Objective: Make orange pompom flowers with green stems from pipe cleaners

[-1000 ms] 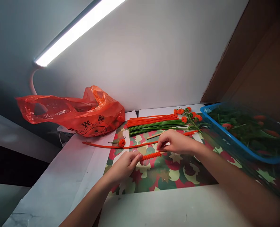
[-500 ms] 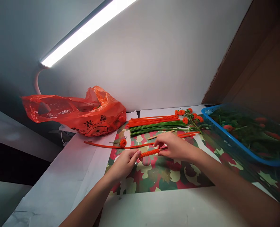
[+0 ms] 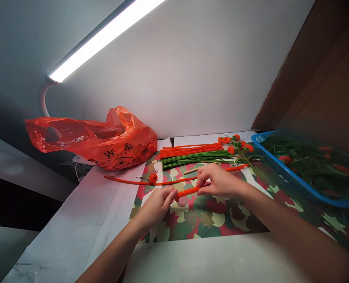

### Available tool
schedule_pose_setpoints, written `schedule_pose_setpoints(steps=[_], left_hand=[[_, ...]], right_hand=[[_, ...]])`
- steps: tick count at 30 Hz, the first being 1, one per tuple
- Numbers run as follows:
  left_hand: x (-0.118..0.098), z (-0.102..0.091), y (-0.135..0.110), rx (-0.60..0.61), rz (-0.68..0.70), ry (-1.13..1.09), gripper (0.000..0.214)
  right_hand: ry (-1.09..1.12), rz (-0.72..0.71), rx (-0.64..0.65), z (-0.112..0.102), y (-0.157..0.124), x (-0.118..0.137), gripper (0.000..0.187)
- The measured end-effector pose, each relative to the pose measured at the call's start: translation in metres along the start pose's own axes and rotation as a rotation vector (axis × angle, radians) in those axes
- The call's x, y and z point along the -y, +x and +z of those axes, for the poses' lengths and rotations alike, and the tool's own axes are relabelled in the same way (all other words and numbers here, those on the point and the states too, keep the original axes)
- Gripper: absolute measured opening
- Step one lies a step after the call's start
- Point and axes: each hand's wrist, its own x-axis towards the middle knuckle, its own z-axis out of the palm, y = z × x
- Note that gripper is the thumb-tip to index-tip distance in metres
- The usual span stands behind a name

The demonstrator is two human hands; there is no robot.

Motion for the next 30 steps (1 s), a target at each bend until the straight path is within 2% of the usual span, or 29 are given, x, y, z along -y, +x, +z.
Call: schedule_pose_setpoints(steps=[9,15,18,21,25,28,30], left_hand=[[-0.003,0.002,-0.003,0.021,0.101,0.127,0.038],[-0.013,0.006,-0.010,0.146,0.094,-0.015,0.029],[-0.018,0.010,-0.012,0.165,0.117,-0.056,0.028],[-0.017,0.013,-0.011,0.145,0.115,-0.118,0.029],[-0.015,0.015,-0.010,0.070,0.109,-0.146,0.031],[-0.016,0.015,-0.010,0.020,0.122,-0.062,0.031],[-0.016,0.015,-0.011,-0.018,0.133,0.020,0.031]], right_hand=[[-0.111,-0.100,0.004,0.004,-0.001,-0.005,0.002],[-0.100,-0.105,0.060,0.006,-0.003,0.009,0.006],[-0.117,-0.113,0.080,0.009,-0.005,0.014,0.009],[-0.138,-0.137,0.077,0.014,-0.007,0.016,0.010],[-0.227,-0.196,0.007,0.014,-0.010,0.022,0.009],[-0.299,-0.181,0.011,0.009,-0.013,0.029,0.007],[-0.319,-0.166,0.009,0.007,-0.013,0.033,0.014]])
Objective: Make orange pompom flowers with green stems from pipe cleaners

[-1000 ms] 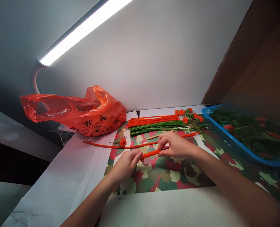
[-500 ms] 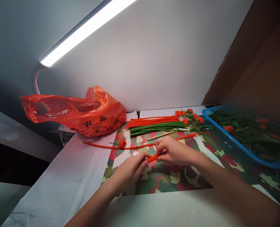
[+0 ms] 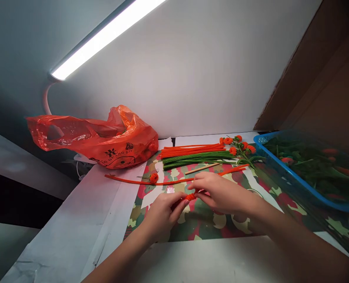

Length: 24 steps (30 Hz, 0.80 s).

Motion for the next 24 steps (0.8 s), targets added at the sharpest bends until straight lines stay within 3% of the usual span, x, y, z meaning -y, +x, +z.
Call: schedule_pose_setpoints(steps=[3,7,13,20,24], left_hand=[[0.000,0.002,0.000,-0.054,0.010,0.086,0.031],[0.001,0.002,0.001,-0.145,-0.008,0.092,0.031],[0.000,0.002,0.003,-0.215,-0.071,-0.148,0.034],[0.004,-0.001,0.004,-0.044,-0.280,-0.633,0.044],[0.006,-0.005,0.003,0.051,-0.317,-0.802,0.042]], right_hand=[[0.002,0.006,-0.050,0.003,0.001,0.002,0.026],[-0.090,-0.067,-0.234,0.020,0.005,0.003,0.023],[-0.227,-0.298,-0.460,0.036,0.009,-0.003,0.024],[-0.193,-0.499,-0.372,0.025,0.009,-0.018,0.024],[-0.243,-0.616,-0.522,0.029,0.010,-0.023,0.020]])
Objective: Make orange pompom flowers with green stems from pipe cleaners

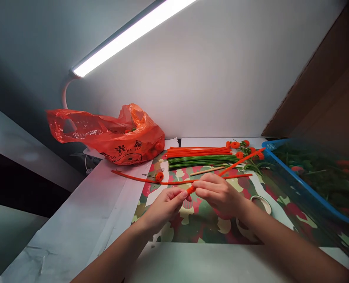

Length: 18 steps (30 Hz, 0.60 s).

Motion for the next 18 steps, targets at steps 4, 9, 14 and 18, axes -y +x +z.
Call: schedule_pose_setpoints(steps=[4,9,14,18], left_hand=[[-0.0009,-0.0023,-0.0017,0.077,-0.050,-0.118,0.037],[0.0005,-0.0039,-0.0019,0.105,-0.079,-0.081,0.037],[-0.0027,-0.0027,-0.0020,-0.177,0.221,0.355,0.036],[-0.0043,-0.0026,-0.0034,-0.275,0.351,0.526,0.033]], right_hand=[[-0.091,-0.088,-0.115,0.0055,-0.0039,0.0007,0.016],[-0.088,-0.072,-0.090,0.0075,-0.0061,0.0011,0.015],[-0.032,0.096,-0.059,0.0075,-0.0039,0.0019,0.017],[0.050,0.284,-0.196,0.0092,-0.0008,0.0076,0.018]])
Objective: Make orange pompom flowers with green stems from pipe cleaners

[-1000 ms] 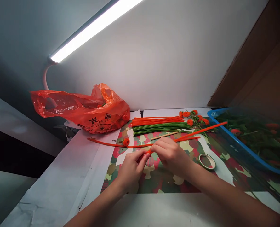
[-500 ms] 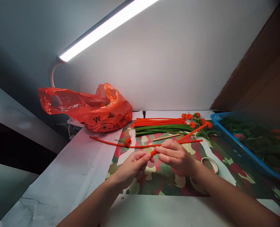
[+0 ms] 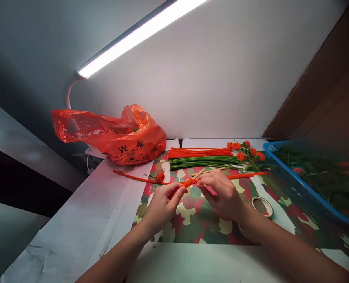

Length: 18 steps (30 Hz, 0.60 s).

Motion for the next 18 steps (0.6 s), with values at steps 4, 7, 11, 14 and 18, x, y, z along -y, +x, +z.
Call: schedule_pose_setpoints(steps=[4,7,11,14,18], left_hand=[[0.000,0.000,-0.002,-0.052,0.061,0.077,0.032],[-0.001,0.001,-0.004,-0.099,0.107,0.098,0.031],[-0.002,-0.001,-0.004,-0.085,0.158,0.061,0.030],[-0.001,-0.004,-0.003,0.014,0.238,0.042,0.028],[0.004,-0.008,-0.002,0.194,0.362,0.111,0.026]], right_hand=[[0.104,0.219,-0.065,0.003,0.002,0.012,0.016],[0.201,0.395,-0.049,0.004,0.003,0.017,0.009],[0.472,0.620,0.078,0.002,0.003,0.011,0.017],[0.763,0.714,0.265,-0.003,0.003,-0.005,0.022],[0.869,0.757,0.531,-0.017,0.008,-0.022,0.025]])
